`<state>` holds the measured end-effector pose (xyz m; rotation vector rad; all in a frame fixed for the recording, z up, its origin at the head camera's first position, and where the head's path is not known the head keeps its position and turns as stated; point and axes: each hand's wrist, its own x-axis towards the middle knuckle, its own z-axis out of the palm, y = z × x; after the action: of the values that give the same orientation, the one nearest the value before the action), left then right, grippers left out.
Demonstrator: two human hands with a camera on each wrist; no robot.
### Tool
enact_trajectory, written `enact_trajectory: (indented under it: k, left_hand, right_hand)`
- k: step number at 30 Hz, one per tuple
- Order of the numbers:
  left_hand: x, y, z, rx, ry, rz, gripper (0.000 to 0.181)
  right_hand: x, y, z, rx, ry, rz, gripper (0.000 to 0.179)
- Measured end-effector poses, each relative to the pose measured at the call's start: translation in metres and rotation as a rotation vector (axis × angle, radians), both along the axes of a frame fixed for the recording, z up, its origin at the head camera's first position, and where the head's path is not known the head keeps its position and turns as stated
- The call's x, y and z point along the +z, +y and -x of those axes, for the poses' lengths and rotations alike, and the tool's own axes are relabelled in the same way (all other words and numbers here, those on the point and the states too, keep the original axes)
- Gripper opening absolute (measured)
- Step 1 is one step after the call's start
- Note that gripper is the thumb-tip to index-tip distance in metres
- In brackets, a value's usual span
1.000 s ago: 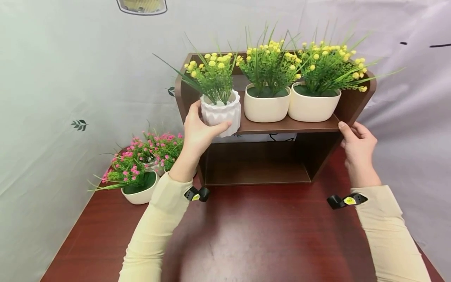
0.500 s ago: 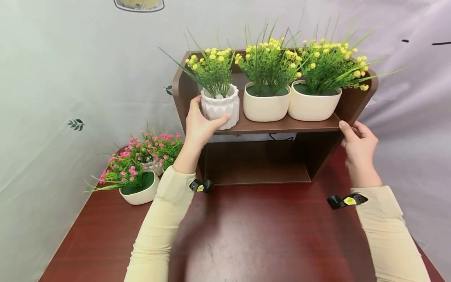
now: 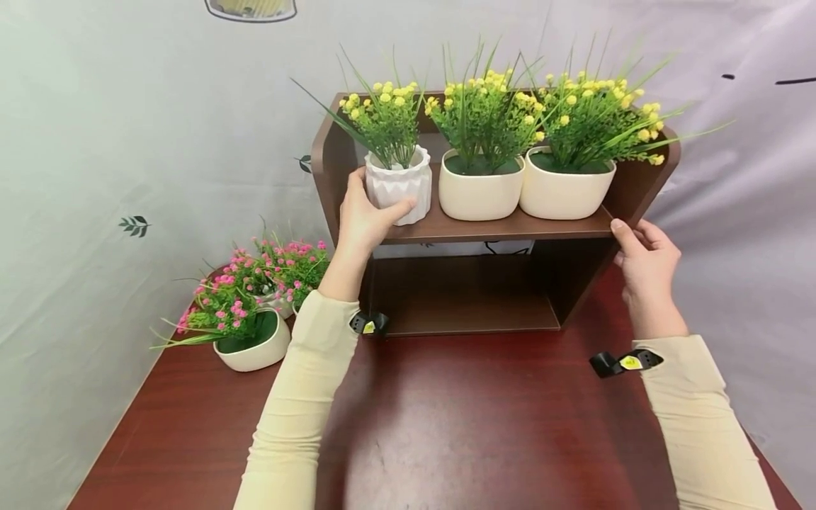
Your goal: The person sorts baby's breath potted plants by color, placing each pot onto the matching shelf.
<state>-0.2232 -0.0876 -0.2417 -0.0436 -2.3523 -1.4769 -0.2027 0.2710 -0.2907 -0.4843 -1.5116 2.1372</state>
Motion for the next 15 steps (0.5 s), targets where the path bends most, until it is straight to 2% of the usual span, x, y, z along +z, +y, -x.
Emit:
enact_trajectory:
  k: [4,7,11,15]
  left_hand:
    - [-0.004,0.003,-0.003,0.034,0.038,0.05,0.09]
    - [-0.011,0.005,-0.008,0.056,0.104,0.082,0.093]
    - [-0.024,0.005,-0.018,0.044,0.275,0.102,0.088]
    - [-0.039,0.002,-0.028,0.002,0.471,0.115,0.077]
  right_hand:
    - [0.0,0.0,0.0,-0.007,0.006,-0.003,0.01]
    - [0.0,0.001,0.001,-0.011,0.003,-0.009,0.01]
    - [0.0,0.0,0.0,-0.013,-0.006,-0.019,0.01]
    - [-0.001,-0.001,-0.001,-0.015,-0.019,-0.028,0.01]
